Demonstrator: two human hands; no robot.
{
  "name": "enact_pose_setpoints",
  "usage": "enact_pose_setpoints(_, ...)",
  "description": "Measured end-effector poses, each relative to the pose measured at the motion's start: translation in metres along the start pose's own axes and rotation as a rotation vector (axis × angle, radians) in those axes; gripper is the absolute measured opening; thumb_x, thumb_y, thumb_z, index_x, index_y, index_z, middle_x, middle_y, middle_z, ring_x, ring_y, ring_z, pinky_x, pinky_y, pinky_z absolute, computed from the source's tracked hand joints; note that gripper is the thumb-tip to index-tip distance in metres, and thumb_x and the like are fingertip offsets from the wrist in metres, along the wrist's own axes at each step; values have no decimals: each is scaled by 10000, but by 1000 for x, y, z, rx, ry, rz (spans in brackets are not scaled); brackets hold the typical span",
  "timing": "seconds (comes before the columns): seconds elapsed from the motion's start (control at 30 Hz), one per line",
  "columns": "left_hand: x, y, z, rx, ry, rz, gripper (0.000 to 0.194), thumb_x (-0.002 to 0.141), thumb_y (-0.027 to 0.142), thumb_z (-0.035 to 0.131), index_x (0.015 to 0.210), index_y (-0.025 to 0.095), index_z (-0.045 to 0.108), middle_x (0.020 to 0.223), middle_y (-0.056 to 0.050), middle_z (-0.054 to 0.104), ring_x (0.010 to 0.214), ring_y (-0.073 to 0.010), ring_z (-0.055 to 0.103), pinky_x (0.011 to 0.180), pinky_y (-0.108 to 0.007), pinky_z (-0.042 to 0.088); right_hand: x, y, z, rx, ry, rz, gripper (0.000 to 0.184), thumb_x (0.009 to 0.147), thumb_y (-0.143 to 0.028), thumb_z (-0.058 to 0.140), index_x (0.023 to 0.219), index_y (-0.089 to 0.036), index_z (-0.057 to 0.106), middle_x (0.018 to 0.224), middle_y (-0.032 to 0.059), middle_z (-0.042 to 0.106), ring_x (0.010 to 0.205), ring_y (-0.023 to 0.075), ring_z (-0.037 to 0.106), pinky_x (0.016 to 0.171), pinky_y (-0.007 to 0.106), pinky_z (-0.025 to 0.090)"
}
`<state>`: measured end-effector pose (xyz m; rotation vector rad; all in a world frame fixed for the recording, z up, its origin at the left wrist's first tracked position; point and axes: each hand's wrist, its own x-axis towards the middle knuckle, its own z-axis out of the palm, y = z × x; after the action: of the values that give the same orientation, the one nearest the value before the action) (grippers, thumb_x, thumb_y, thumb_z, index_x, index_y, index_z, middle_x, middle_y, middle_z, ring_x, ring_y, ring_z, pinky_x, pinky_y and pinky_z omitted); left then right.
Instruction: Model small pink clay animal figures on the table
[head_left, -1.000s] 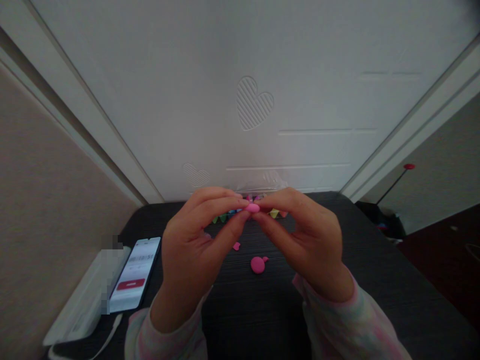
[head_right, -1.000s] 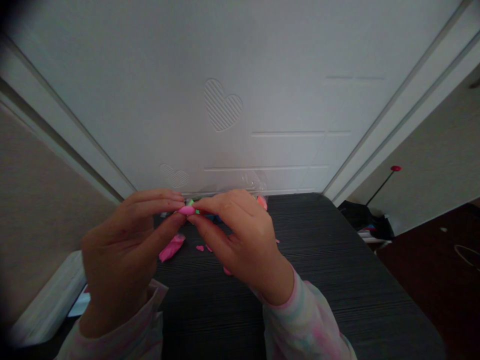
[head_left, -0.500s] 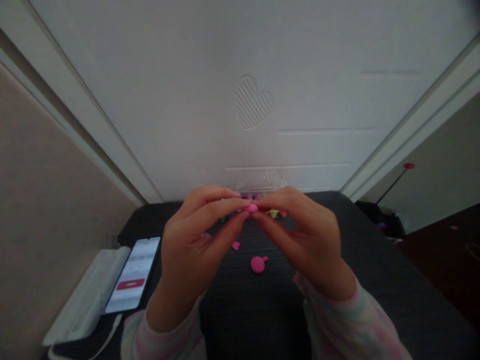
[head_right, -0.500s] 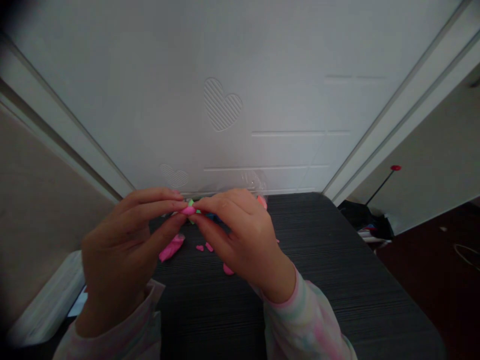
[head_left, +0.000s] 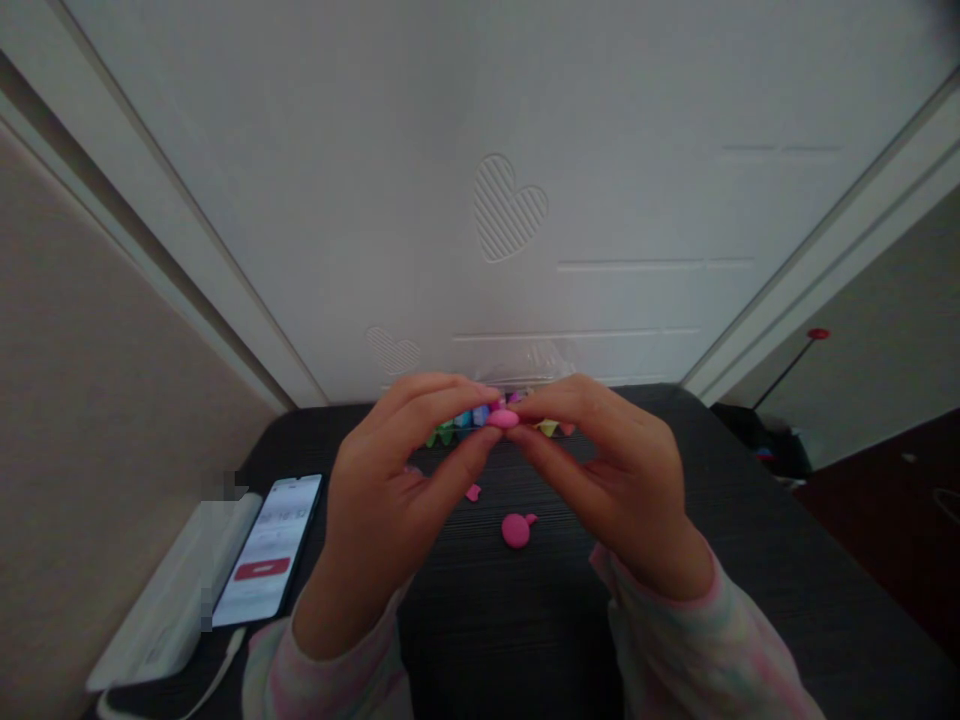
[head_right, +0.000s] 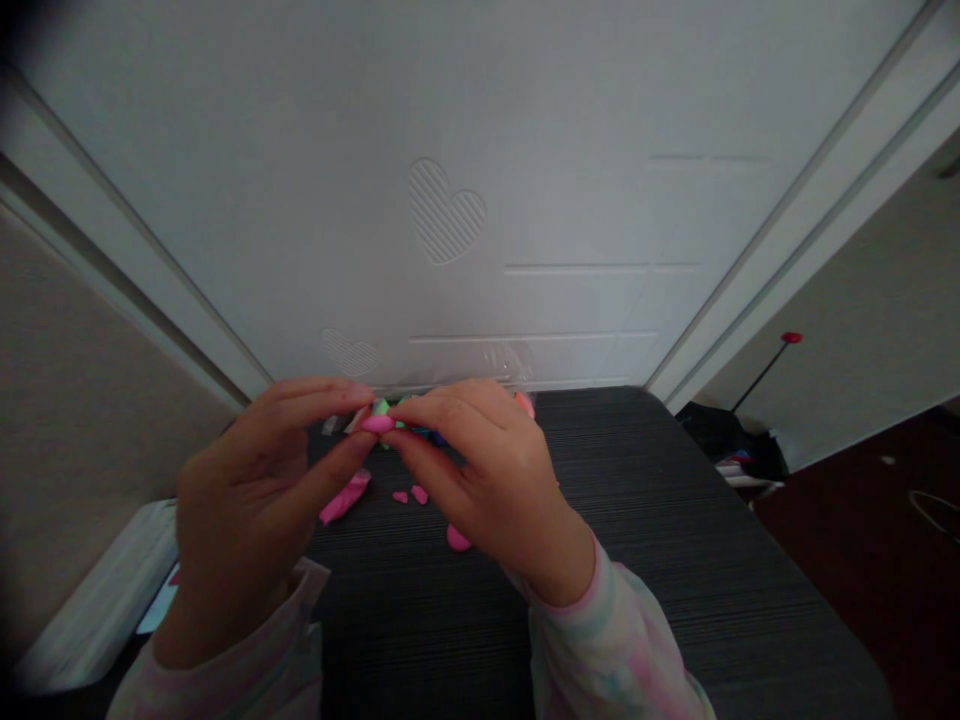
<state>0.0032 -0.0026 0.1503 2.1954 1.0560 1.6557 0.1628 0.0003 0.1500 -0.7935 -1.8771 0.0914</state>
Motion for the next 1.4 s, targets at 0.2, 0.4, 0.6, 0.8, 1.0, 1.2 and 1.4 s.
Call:
enact_pose_setpoints(0.2,-1,0,2,-47,37,-4,269,686,58,656,866,259,664,890,19,651,840,-123,604,760,-262,490,-1,0,0,4,3,-10,95,787,-174,596,879,-181,617,780,6,675,752,125,605,695,264,471)
enact_pose_setpoints(0.4,-2,3,5,-93,56,-40,264,677,48,661,848,248,664,868,18,648,830,-126,602,752,-267,489,-1,0,0,5,15,-9,85,788,-175,596,870,-187,615,776,5,674,748,129,606,686,265,469)
enact_pose_setpoints(0.6,-2,4,4,-104,84,-59,247,675,63,671,831,254,670,853,23,652,822,-125,604,736,-260,494,-1,-1,0,11,14,-14,86,792,-180,593,875,-188,614,780,2,675,744,125,604,683,267,473)
enact_pose_setpoints(0.8,-1,4,6,-97,85,-66,203,697,87,662,818,250,662,831,22,651,806,-121,602,741,-266,494,-1,-1,0,2,15,-13,87,793,-175,588,875,-191,612,785,4,676,742,126,607,681,267,475)
enact_pose_setpoints(1.0,-2,4,6,-77,72,-84,193,702,110,663,837,248,657,830,21,656,801,-121,606,740,-264,494,-1,-1,-1,19,19,-6,87,785,-166,594,868,-182,613,774,3,673,741,122,604,688,265,476)
enact_pose_setpoints(1.2,-2,4,8,-70,134,-24,219,692,71,662,818,250,655,815,31,645,791,-116,594,739,-271,479,-1,-2,1,16,30,-17,94,784,-162,596,875,-173,613,779,7,673,746,121,604,686,259,476)
enact_pose_setpoints(1.4,-3,4,10,-101,147,-56,219,699,88,661,851,245,645,819,20,643,789,-124,588,733,-280,486,-1,-2,2,23,46,-11,95,787,-165,591,876,-193,607,781,0,674,744,127,604,674,268,478)
